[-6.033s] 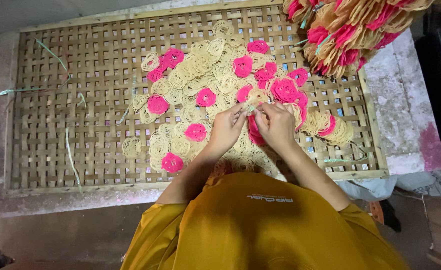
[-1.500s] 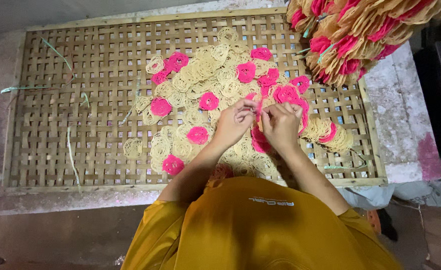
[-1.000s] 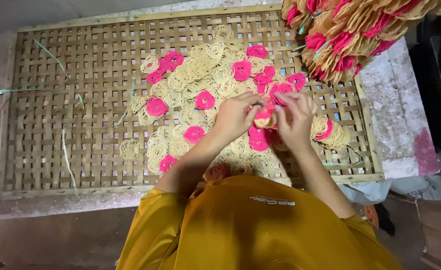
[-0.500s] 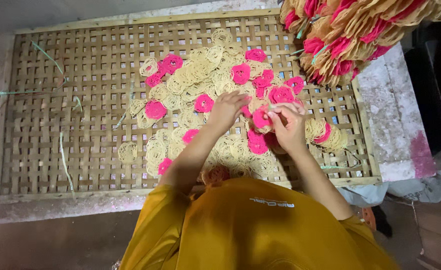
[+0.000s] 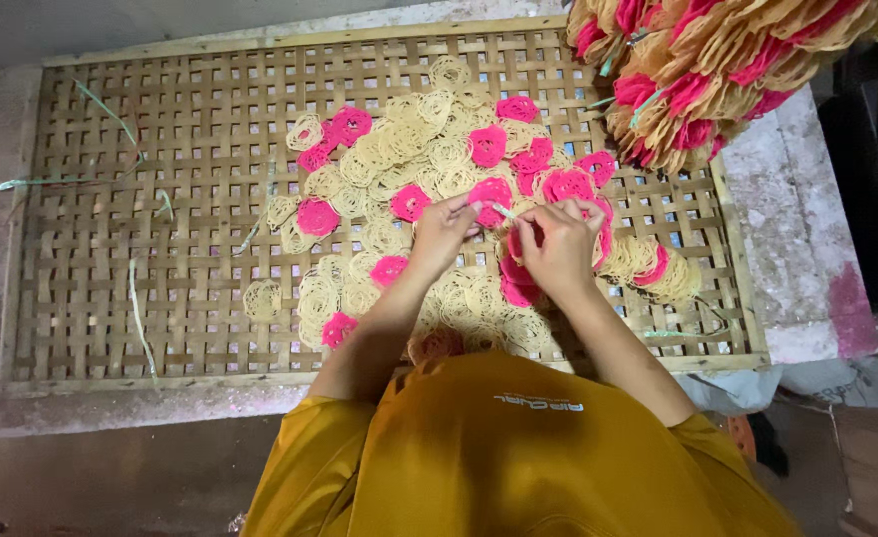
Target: The person repeatedly picks up small beige and pink coiled items from a woven tray and ties them together with a thin green string. The person works continuously, placing the tied items back onto the tray.
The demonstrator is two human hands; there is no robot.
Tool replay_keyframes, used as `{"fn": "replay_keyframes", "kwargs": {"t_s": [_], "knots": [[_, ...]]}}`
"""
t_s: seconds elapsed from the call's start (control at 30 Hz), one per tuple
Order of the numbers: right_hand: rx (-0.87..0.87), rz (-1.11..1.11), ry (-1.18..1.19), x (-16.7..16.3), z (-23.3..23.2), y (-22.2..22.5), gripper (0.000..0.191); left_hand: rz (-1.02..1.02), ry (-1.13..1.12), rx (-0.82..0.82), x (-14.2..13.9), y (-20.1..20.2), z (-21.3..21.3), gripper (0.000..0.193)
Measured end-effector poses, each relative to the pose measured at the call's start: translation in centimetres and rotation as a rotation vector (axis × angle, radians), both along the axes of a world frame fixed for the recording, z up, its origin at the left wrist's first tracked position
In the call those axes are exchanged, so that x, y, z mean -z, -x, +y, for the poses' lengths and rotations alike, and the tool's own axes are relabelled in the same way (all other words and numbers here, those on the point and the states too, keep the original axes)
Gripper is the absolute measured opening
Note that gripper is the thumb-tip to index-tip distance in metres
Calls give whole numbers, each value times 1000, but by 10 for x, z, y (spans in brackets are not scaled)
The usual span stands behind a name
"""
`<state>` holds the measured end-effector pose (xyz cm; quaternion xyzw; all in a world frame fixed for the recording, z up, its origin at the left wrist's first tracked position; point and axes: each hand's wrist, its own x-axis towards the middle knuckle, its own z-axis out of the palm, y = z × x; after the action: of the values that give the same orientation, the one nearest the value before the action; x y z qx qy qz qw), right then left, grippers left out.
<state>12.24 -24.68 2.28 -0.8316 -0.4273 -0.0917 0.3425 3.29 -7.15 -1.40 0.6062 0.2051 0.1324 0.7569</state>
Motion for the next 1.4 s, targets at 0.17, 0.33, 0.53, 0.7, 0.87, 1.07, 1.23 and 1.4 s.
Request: {"fn": "replay_keyframes", "kwargs": {"t_s": [0.17, 0.33, 0.53, 0.7, 0.87, 1.07, 1.23, 1.4], "knots": [[22, -37, 65, -2, 4, 0, 12, 159, -402, 69, -29, 13, -15, 42], [6, -24, -9, -1, 3, 7, 9, 57, -401, 117, -30, 18, -25, 35], [35, 25, -136, -6, -5, 24, 18, -8, -325, -11, -24, 13, -21, 24], [34, 89, -191, -11, -21, 20, 25, -39, -538, -54, -53, 18, -31, 22], [-56, 35, -129, -9, -23, 3, 12, -176, -484, -4, -64, 8, -47, 19], [-82, 14, -186, -10, -10, 15, 8, -58, -443, 152, -30, 15, -49, 43], [-137, -50, -166, -12, 8, 37, 8, 1, -348, 114, 14, 28, -51, 33], [-242, -81, -208, -17, 23, 54, 8, -45, -465, 141, 31, 34, -51, 26]]}}
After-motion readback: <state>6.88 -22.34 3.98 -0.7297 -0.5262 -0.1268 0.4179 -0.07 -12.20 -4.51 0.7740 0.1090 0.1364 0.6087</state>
